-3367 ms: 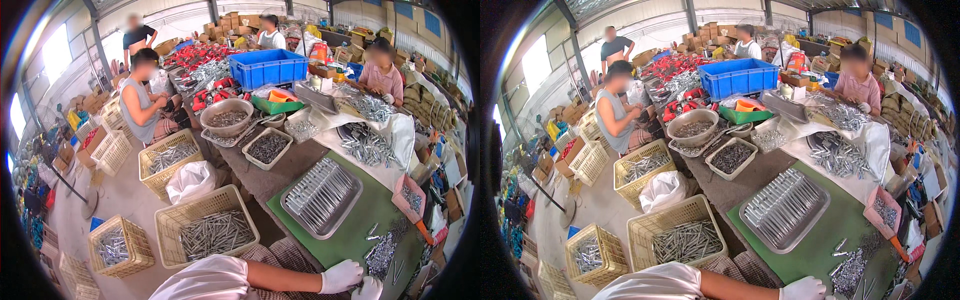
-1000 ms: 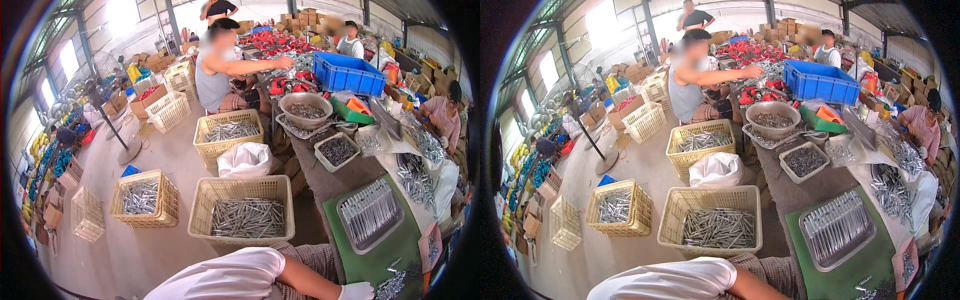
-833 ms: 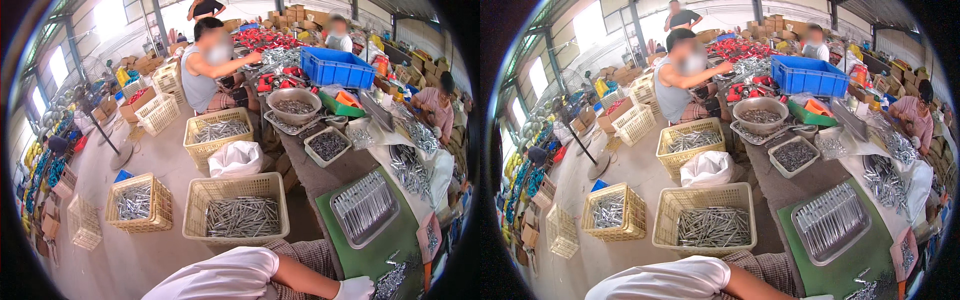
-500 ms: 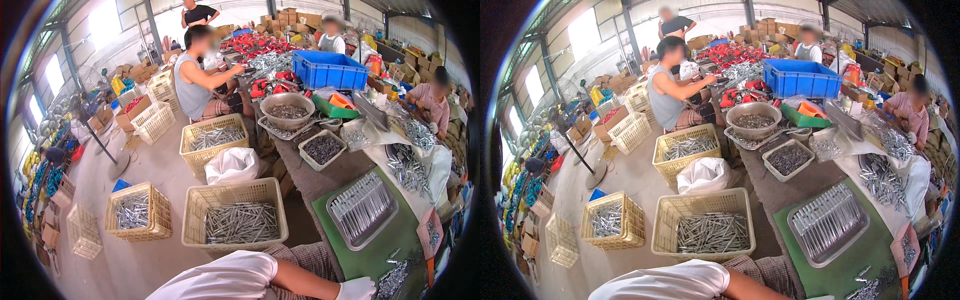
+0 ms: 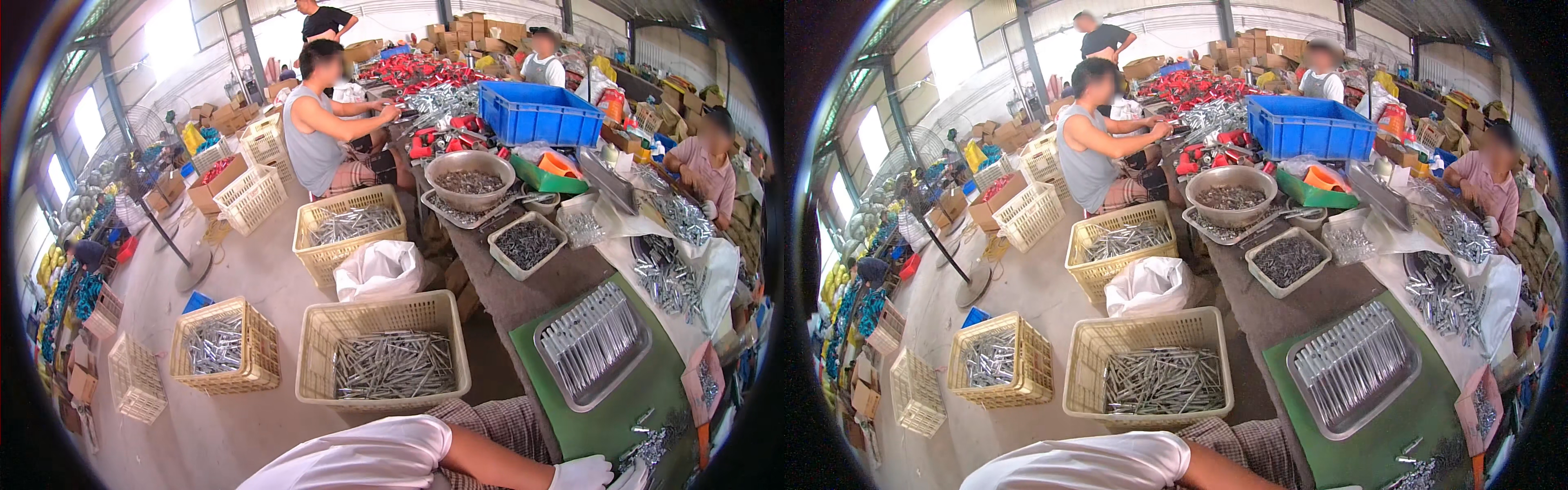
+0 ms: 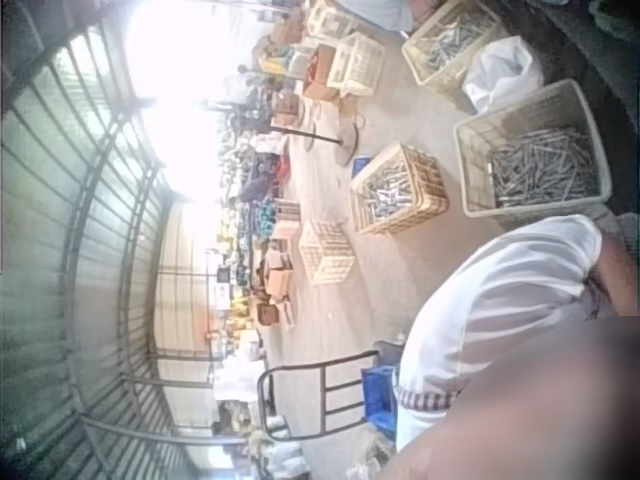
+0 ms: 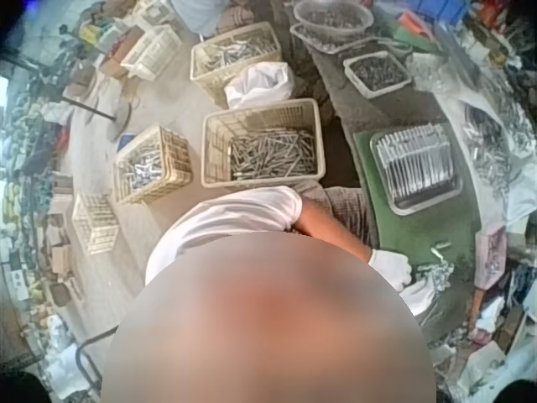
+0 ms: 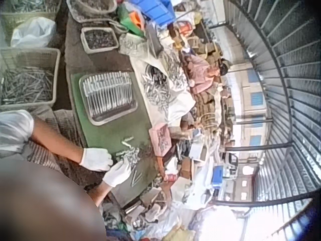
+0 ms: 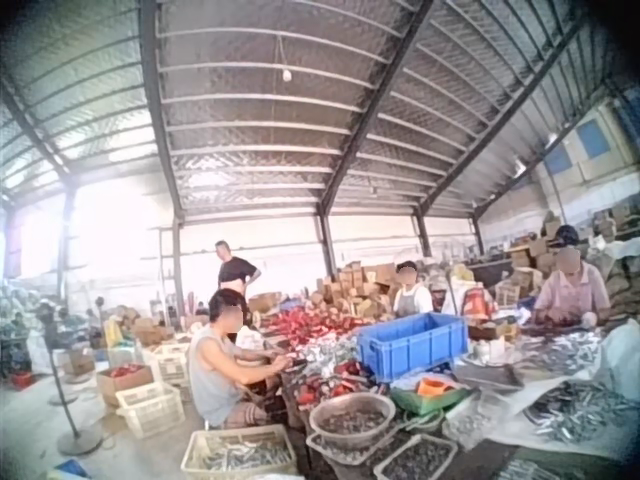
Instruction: Assembling small metal pins and tubes using manual tools at an industrial workstation.
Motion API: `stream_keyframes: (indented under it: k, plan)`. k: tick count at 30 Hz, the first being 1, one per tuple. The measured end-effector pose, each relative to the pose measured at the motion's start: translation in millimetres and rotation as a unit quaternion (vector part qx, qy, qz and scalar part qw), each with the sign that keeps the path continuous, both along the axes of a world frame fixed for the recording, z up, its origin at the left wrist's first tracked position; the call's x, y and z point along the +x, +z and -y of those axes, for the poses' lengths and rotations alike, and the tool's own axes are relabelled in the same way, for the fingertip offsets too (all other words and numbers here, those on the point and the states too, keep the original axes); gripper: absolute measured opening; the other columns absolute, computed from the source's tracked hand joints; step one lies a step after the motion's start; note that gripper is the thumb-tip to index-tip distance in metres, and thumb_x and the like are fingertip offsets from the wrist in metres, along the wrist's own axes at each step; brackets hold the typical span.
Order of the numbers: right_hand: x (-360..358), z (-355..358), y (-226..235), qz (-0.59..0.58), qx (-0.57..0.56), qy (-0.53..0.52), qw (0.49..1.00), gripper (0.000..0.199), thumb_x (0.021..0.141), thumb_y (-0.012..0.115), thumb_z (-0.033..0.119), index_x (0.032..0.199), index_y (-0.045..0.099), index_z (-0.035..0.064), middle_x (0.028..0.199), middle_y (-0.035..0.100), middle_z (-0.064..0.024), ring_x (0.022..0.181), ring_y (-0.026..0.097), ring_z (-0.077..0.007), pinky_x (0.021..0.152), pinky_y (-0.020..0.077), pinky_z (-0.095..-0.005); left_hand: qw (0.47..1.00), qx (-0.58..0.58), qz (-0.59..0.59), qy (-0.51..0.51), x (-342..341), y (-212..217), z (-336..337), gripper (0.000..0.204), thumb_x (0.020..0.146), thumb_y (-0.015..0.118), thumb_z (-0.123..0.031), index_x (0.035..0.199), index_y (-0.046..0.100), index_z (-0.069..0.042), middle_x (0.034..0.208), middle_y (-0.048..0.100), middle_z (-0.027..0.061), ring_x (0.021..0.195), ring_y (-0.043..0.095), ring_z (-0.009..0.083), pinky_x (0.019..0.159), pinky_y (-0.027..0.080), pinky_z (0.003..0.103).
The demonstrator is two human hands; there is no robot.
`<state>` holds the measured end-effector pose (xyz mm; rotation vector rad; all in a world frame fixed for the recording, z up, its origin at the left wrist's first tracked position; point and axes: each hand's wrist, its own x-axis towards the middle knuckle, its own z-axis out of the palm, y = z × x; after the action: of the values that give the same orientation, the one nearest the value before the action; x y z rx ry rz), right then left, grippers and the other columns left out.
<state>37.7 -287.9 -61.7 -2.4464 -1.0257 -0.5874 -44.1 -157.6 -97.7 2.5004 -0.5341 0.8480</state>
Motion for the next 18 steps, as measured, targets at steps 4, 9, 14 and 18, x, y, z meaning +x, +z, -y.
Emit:
stream_keyframes:
  k: [4,9,14,18]
  plan:
    - [3.8,5.2,-10.4,0.050,-0.004,-0.006,0.999,0.023,0.102,0.058,0.016,0.113,0.071,0.0003,0.109,0.072,-0.0198,0.099,0.067,-0.0369,0.089,0.0524,-0.0461,1.000,-0.014,-0.004,-0.007,-1.0,-1.6,1.4,0.018,0.081,0.066,-0.029,0.072,0.067,-0.014,0.080,0.063,0.0079,0.077,0.064,0.0306,0.062,0.050,0.046]
    - [4.7,3.4,-12.5,0.159,-0.035,-0.049,0.985,0.023,0.104,0.057,0.026,0.114,0.072,0.0117,0.111,0.071,-0.0138,0.098,0.067,-0.0330,0.084,0.0512,-0.0474,1.000,-0.019,-0.007,-0.005,-1.1,-0.4,-0.2,0.019,0.082,0.064,-0.029,0.071,0.066,-0.014,0.078,0.063,0.0087,0.075,0.064,0.0314,0.062,0.049,0.046]
    - [6.8,3.0,-17.9,0.185,-0.038,-0.083,0.979,0.027,0.105,0.055,0.030,0.119,0.069,0.0122,0.117,0.069,-0.0135,0.104,0.064,-0.0352,0.089,0.0496,-0.0490,0.999,-0.037,0.009,-0.003,-1.0,-2.4,2.3,0.020,0.082,0.064,-0.029,0.070,0.066,-0.013,0.077,0.062,0.0089,0.073,0.063,0.0314,0.061,0.048,0.047]
    - [1.5,6.7,-13.9,0.134,-0.028,-0.085,0.987,0.029,0.104,0.057,0.027,0.123,0.068,0.0070,0.122,0.067,-0.0178,0.111,0.062,-0.0368,0.097,0.0476,-0.0487,0.999,-0.033,0.010,0.001,0.7,-4.9,3.7,0.020,0.082,0.065,-0.029,0.069,0.065,-0.014,0.078,0.062,0.0084,0.074,0.064,0.0310,0.061,0.049,0.046]
